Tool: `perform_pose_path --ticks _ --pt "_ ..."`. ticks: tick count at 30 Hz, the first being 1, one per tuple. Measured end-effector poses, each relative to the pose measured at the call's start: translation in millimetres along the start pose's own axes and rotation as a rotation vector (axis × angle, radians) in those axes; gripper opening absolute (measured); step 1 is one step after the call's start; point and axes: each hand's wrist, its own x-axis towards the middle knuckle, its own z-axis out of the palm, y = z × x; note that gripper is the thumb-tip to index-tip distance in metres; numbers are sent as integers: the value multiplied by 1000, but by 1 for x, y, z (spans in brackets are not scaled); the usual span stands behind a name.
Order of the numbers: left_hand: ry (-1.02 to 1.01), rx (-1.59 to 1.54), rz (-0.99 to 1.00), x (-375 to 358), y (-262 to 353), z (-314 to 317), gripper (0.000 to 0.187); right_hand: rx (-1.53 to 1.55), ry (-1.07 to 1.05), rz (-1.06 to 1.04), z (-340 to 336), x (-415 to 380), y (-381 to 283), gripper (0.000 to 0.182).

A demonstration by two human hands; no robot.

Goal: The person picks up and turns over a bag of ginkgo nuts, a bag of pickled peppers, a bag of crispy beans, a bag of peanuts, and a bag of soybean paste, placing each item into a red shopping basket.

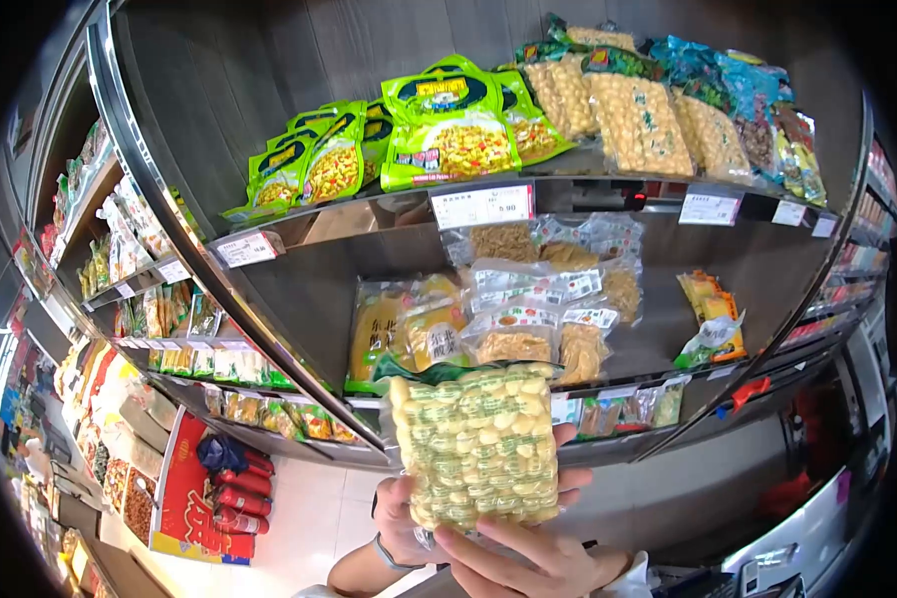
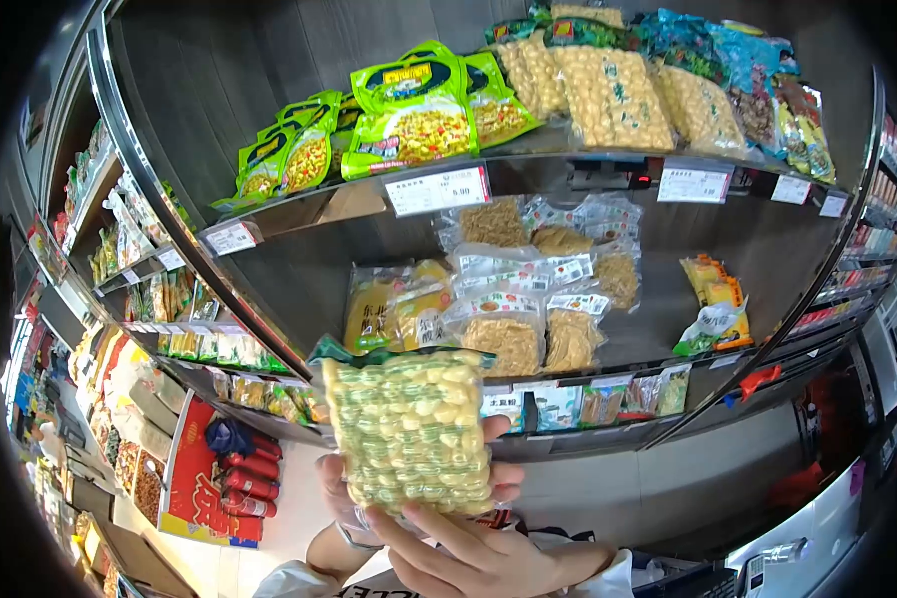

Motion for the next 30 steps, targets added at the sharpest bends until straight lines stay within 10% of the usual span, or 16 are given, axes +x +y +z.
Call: perform_pose_path --ticks 8,10,17,19,22,30 --pt "-61 215 148 7 -23 43 104 -39 90 -24 15 -23 -13 24" --pt "-80 276 170 12 -15 56 110 10 379 151 38 -20 -23 22" --pt "-358 817 246 6 19 54 125 476 250 632 54 -6 -31 61" --pt "71 856 152 0 30 85 115 617 325 684 64 -6 -37 72" --pt "20 1322 364 1 53 67 88 949 584 783 75 7 -47 69" --pt "-3 1265 411 -1 83 80 106 1373 739 1002 98 1 -46 69"
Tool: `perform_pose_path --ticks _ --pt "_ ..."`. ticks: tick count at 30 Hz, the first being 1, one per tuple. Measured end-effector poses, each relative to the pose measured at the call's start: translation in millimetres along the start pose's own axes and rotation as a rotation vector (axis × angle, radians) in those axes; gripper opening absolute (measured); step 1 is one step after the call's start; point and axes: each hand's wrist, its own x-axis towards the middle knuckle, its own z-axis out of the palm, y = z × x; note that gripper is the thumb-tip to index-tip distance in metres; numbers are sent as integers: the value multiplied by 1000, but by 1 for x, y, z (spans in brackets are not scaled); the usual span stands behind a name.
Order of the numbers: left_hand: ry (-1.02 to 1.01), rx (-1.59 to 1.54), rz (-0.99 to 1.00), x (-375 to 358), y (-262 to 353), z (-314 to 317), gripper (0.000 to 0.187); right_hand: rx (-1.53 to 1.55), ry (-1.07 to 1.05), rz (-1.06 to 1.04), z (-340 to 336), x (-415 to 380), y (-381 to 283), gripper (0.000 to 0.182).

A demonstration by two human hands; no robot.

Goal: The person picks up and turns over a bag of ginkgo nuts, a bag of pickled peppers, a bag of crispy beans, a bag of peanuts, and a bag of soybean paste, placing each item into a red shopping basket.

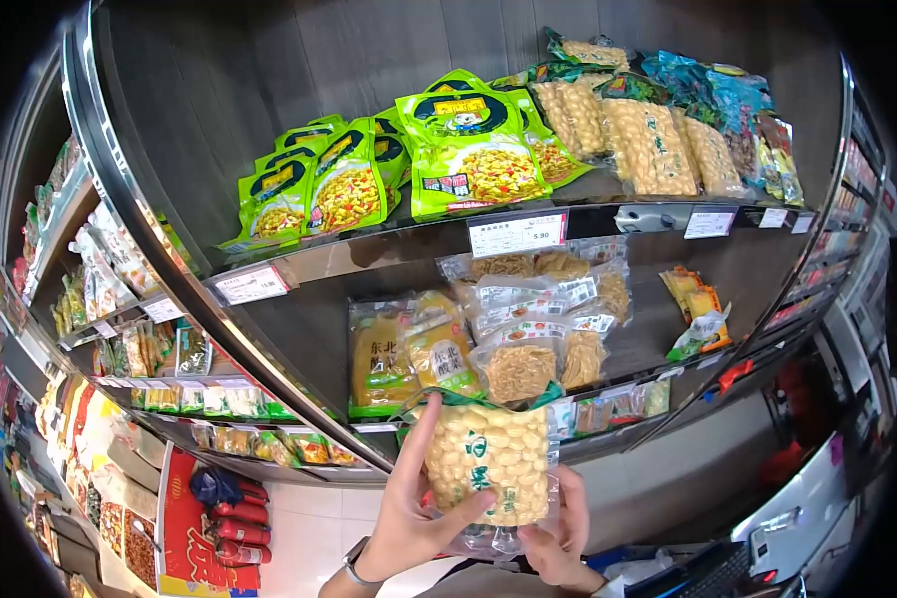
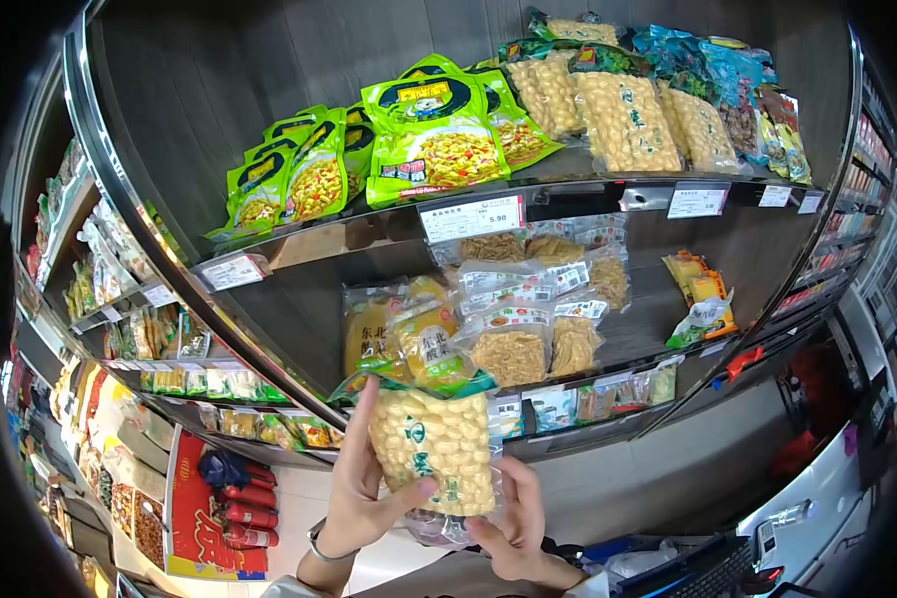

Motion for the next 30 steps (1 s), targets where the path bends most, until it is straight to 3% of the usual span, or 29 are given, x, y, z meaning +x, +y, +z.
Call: perform_pose_path --ticks 8,12,14,16,20,26,28,30 --pt "-152 8 -6 16 -10 25 114 15 49 17 -24 9 -42 88" --pt "-207 111 66 40 -14 61 107 -272 21 -78 -62 29 -70 91" --pt "-209 159 121 60 -6 80 106 -288 32 -105 -84 44 -94 87" --pt "-374 602 407 90 10 97 106 -434 -23 -137 -109 66 -127 88" --pt "-493 603 452 166 54 163 110 -462 -98 -265 -146 134 -200 91" --pt "-353 595 656 292 108 249 103 -593 -146 -354 -202 273 -300 83" --pt "-309 659 655 323 104 262 101 -727 -140 -369 -226 307 -316 88" --pt "-271 711 653 343 100 272 100 -884 -193 -235 -246 328 -326 95"
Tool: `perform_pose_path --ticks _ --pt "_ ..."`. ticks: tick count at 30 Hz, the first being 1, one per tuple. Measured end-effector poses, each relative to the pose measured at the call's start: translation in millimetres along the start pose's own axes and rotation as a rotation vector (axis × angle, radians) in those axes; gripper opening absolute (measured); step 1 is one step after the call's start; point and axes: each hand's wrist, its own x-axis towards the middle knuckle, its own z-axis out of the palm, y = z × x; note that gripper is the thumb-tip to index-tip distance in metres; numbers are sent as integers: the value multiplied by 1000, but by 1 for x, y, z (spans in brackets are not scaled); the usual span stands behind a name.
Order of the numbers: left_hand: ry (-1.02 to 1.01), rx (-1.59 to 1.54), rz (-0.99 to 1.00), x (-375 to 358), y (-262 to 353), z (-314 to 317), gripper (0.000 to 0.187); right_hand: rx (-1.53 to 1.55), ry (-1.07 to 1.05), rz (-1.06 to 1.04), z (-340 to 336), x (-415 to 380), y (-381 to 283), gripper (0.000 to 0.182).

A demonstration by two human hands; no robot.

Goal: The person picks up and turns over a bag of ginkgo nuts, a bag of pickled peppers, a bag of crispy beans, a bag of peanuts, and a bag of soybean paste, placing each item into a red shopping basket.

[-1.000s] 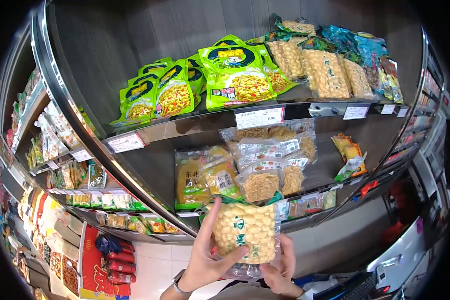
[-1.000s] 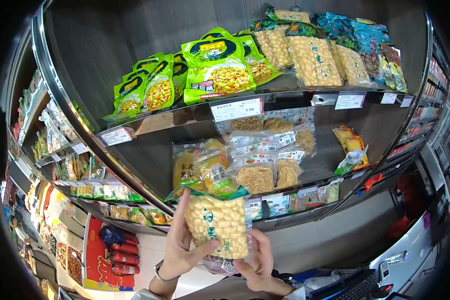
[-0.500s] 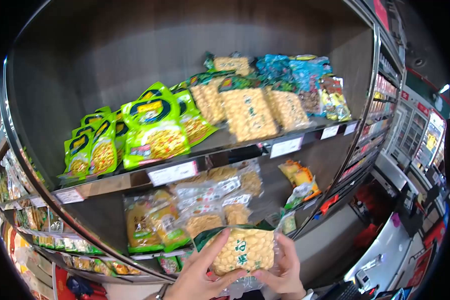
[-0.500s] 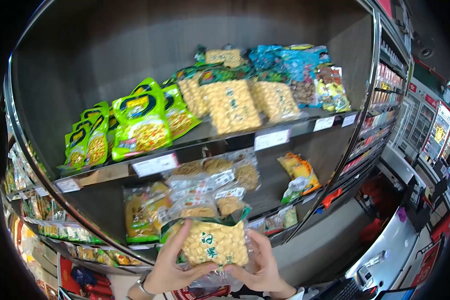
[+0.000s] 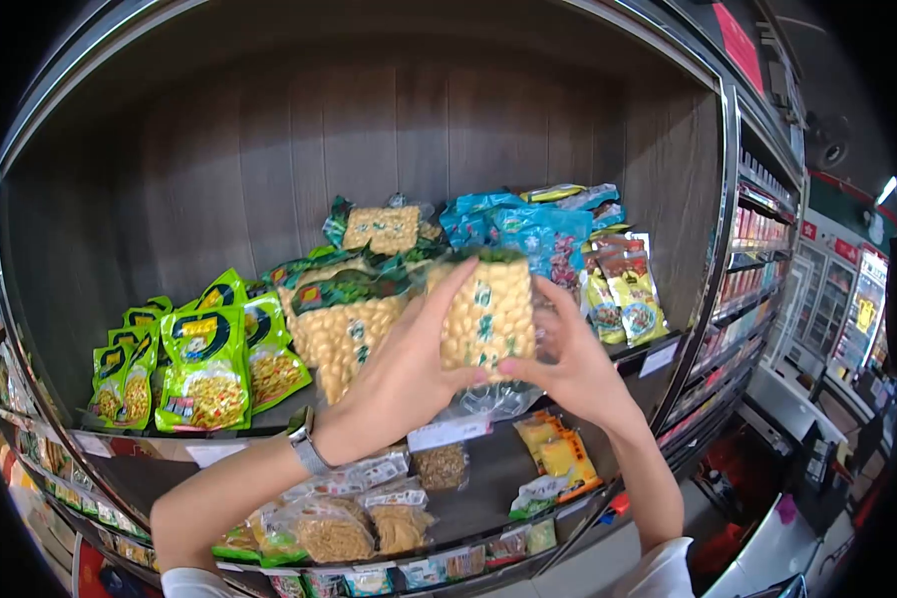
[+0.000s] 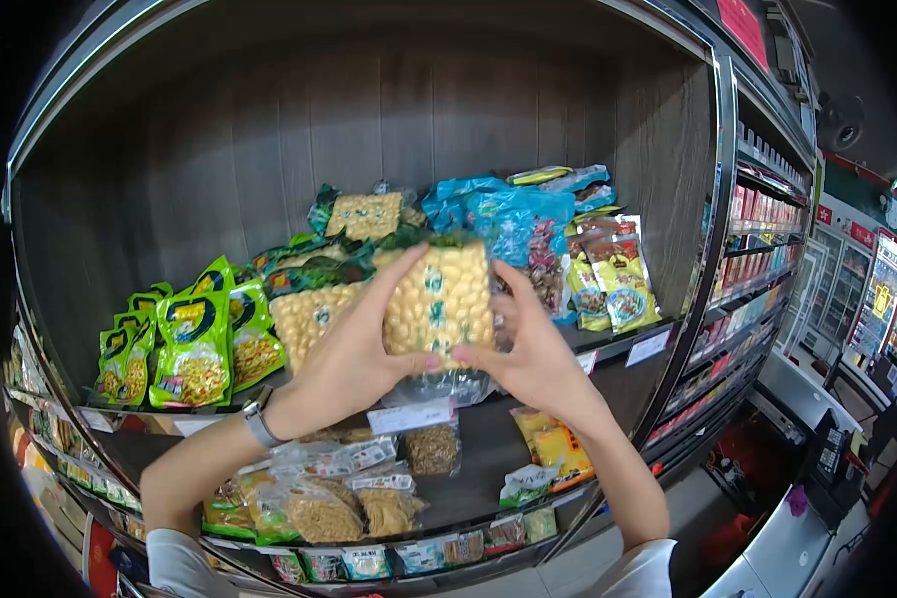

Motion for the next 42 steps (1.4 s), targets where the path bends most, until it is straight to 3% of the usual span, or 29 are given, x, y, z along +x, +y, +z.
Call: perform_pose_path --ticks 3,7,10,11,14,18,20,22,24,26,32,34,38,42 --pt "-95 135 -164 5 -13 10 95 -21 -112 0 -10 7 18 99" --pt "-49 244 -34 10 -26 12 89 -135 -108 -73 -6 15 25 97" --pt "-11 332 -24 21 -37 15 87 -150 -97 -15 -9 31 31 98" --pt "-70 341 -170 27 -30 13 89 -139 -95 49 -11 33 31 99" --pt "-70 405 -209 30 -23 16 86 -198 -71 101 -10 36 26 99" --pt "-46 408 -142 23 -21 20 83 -285 -86 -36 -14 30 36 100" --pt "-55 426 -130 19 -20 17 82 -343 -118 -44 -19 25 22 98" --pt "-66 448 -123 16 -20 8 81 -384 -254 94 -27 23 11 97" --pt "-173 371 -160 18 -19 -2 80 -388 -251 102 -32 26 8 95" --pt "-117 348 -104 20 -31 -5 80 -282 -314 177 -37 31 10 93" --pt "-233 228 -207 32 -42 -11 81 -289 -329 207 -37 42 17 93" --pt "-132 291 -142 34 -48 -5 79 -302 -349 203 -39 44 15 93" --pt "95 123 1 58 -65 -6 75 -207 -282 191 -44 57 1 87" --pt "-210 -377 -390 51 -29 -30 81 -118 -295 283 -57 48 -25 74"
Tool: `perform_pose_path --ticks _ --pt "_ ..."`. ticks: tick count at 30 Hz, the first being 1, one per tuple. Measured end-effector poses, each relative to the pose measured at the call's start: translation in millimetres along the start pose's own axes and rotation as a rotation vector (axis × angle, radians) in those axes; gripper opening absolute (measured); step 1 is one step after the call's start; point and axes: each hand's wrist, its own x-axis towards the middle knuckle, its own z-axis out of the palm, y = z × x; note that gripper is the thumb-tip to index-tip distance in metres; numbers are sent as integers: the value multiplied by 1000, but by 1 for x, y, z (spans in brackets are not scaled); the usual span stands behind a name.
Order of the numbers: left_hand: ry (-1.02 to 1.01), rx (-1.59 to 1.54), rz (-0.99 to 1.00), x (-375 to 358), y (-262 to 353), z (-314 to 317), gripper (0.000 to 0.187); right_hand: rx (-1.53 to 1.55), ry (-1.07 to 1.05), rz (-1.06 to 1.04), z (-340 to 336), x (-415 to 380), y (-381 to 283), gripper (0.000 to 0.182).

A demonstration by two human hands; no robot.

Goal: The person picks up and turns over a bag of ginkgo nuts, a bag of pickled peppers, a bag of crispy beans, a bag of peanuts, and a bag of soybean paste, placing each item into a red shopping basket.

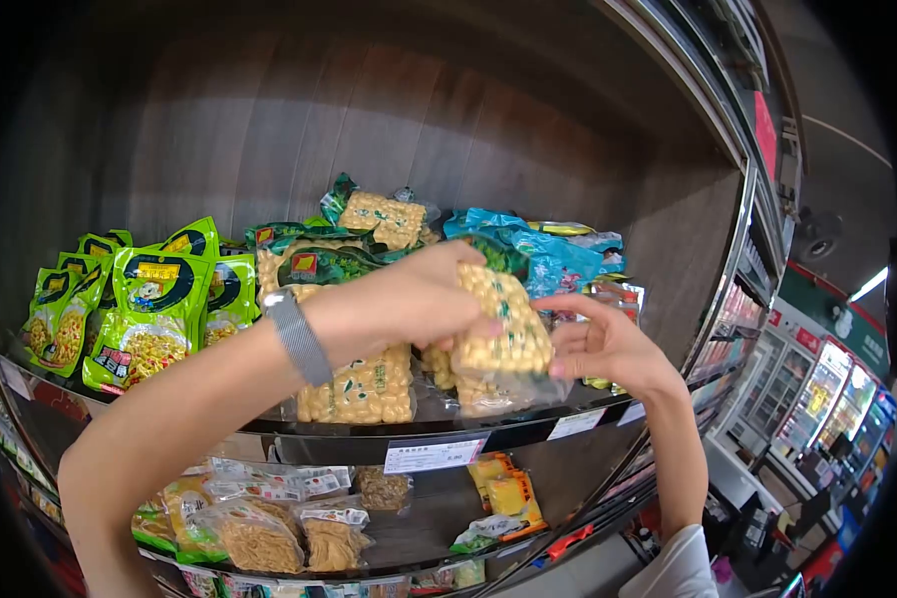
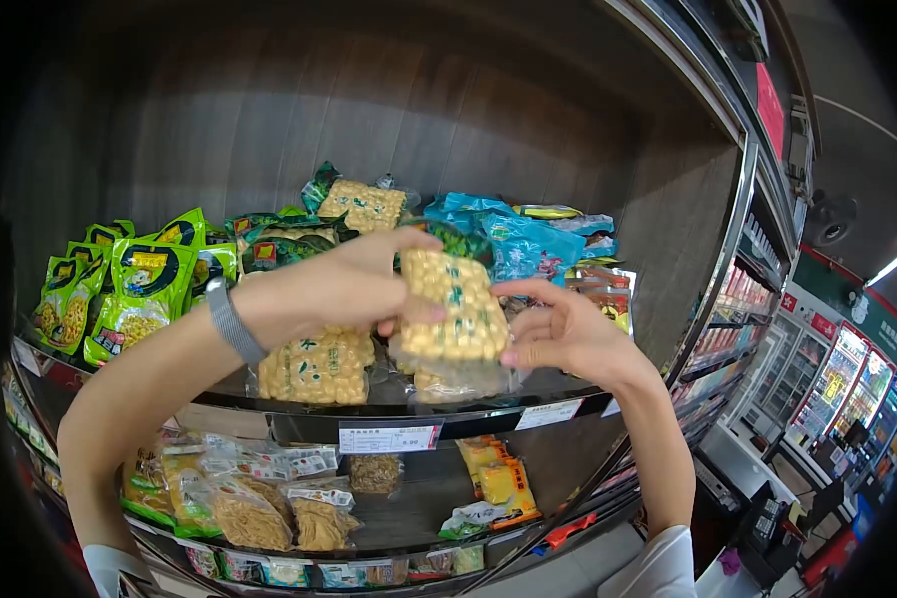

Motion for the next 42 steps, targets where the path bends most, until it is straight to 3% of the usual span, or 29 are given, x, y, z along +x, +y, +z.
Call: perform_pose_path --ticks 1,4,5,10,12,16,18,20,21,22,23,24,25,34,35,38,39,42 --pt "-35 -65 75 -1 -10 7 80 -3 -17 36 5 -9 0 73" --pt "-10 176 216 -17 -28 31 78 -13 -52 74 21 -24 14 71" --pt "97 391 157 -19 -31 40 76 -78 -27 76 22 -27 17 70" --pt "93 413 155 -25 -32 45 70 -158 53 64 23 -31 27 68" --pt "159 553 289 -19 -42 45 71 -213 76 18 26 -25 32 68" --pt "155 647 252 -15 -39 41 70 -284 145 -32 34 -7 38 63" --pt "313 745 425 -13 -48 47 69 -242 153 -18 32 1 49 61" --pt "267 745 391 -11 -48 46 70 -613 257 -255 29 5 54 64" --pt "271 740 446 -9 -51 44 70 -639 239 -249 28 2 49 65" --pt "279 734 502 -9 -50 43 70 -639 238 -250 27 0 45 65" --pt "282 735 502 -9 -48 42 70 -452 175 -122 26 -1 41 63" --pt "220 741 406 -9 -46 41 70 -264 110 5 25 -1 39 62" --pt "158 745 308 -12 -43 40 70 -265 108 2 24 -1 40 62" --pt "249 964 370 -37 -26 47 51 -97 172 -32 55 -4 41 60" --pt "213 1005 255 -38 -21 48 56 -117 196 -32 58 -4 43 60" --pt "314 1301 363 -40 -24 49 66 -102 174 -94 54 -3 50 53" --pt "258 1321 292 -40 -19 50 75 -96 180 -109 53 -2 54 52" --pt "277 1279 303 -40 -24 54 74 -122 179 -181 53 -2 63 51"
